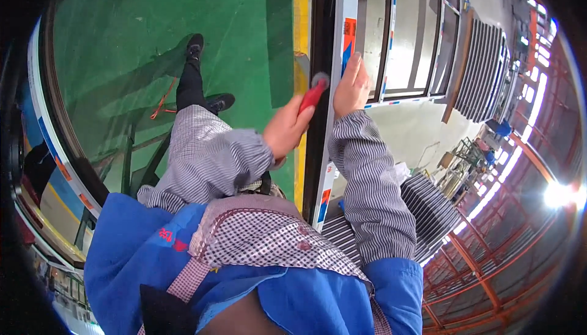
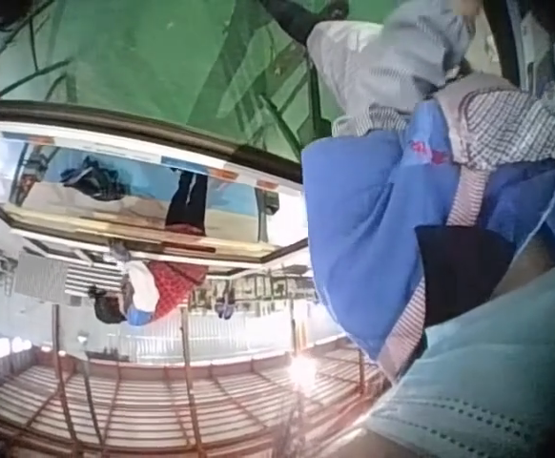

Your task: Assembling a metal window frame and applying a rubber seal around the edges.

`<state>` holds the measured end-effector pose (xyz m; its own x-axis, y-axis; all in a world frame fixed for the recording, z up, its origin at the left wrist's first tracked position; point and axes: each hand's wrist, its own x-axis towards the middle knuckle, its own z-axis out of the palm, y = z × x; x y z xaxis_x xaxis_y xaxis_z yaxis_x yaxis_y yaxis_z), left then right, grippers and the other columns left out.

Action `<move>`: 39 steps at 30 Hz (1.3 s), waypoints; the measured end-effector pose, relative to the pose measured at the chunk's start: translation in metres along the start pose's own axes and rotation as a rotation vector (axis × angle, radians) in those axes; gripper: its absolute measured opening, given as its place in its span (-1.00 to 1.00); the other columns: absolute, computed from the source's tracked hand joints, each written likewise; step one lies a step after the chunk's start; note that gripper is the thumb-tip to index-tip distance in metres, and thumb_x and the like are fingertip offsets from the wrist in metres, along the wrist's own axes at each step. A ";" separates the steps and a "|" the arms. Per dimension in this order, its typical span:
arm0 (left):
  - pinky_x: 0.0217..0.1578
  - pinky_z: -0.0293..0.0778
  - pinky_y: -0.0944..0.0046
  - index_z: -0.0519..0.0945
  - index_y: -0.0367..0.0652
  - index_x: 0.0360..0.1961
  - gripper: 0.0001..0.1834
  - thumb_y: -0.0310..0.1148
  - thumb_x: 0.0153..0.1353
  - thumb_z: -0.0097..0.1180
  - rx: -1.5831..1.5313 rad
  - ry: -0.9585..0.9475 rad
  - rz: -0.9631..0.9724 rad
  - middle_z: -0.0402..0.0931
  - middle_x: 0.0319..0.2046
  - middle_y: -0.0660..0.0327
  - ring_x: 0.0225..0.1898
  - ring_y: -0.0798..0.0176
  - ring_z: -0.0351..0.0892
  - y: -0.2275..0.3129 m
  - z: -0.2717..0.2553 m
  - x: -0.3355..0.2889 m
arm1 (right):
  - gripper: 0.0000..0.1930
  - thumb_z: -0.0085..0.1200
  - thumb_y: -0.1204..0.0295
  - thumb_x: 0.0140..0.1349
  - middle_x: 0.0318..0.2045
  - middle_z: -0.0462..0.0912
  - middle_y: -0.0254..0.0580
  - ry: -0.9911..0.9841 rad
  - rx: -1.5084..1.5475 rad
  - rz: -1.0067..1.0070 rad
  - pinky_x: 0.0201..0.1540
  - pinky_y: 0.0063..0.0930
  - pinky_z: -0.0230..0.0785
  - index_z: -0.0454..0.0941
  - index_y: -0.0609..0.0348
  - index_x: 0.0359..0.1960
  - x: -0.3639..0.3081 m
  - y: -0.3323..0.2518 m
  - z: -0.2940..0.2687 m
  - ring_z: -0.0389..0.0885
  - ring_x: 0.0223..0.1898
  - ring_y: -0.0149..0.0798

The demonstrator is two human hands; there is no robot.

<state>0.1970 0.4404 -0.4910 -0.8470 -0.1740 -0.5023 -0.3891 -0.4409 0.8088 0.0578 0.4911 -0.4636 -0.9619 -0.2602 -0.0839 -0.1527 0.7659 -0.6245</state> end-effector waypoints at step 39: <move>-0.56 0.44 0.45 0.45 -0.34 -0.13 -0.65 -0.35 0.11 0.18 -0.454 0.151 0.158 0.52 -0.49 0.23 -0.57 0.44 0.51 0.056 -0.045 0.105 | -0.58 0.13 0.24 0.11 -0.41 0.55 0.15 -0.006 -0.459 -0.290 -0.32 -0.16 0.34 0.34 0.29 -0.13 -0.001 -0.013 -0.006 0.54 -0.36 0.15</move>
<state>0.1030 0.3577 -0.5122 -0.8077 -0.3801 -0.4507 -0.0353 -0.7319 0.6805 0.0599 0.4849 -0.4512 -0.8645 -0.5014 0.0358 -0.4963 0.8399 -0.2196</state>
